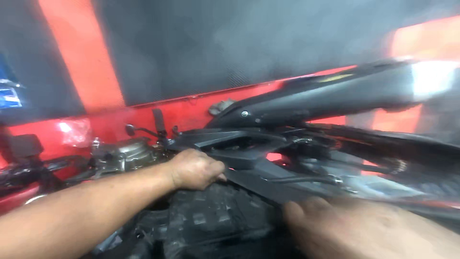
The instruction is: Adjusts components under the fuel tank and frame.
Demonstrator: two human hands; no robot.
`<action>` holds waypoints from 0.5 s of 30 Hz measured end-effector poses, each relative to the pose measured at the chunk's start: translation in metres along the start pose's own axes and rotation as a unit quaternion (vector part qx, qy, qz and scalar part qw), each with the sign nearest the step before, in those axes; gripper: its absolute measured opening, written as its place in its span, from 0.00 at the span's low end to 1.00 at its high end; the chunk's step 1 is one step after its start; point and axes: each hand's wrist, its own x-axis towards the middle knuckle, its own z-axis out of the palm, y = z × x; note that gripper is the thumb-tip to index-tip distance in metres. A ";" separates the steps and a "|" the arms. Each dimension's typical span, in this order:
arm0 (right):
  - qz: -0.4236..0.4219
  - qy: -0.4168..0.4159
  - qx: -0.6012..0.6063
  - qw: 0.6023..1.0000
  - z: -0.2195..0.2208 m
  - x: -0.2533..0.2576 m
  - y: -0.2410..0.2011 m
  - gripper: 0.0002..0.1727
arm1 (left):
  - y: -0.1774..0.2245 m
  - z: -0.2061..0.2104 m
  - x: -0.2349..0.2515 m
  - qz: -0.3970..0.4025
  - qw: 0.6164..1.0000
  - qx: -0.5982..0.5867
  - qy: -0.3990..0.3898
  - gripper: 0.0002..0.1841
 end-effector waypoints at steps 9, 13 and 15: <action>0.000 -0.001 -0.022 1.000 0.000 0.016 0.000 0.05 | -0.001 -0.001 0.000 -0.018 0.999 -0.023 -0.027 0.18; 0.023 0.026 -0.033 0.999 0.002 0.011 0.000 0.06 | -0.001 -0.004 0.001 -0.015 0.999 -0.024 -0.038 0.19; 0.014 0.056 -0.009 0.998 0.002 -0.002 0.009 0.08 | -0.002 -0.006 0.002 -0.008 0.999 -0.027 -0.046 0.19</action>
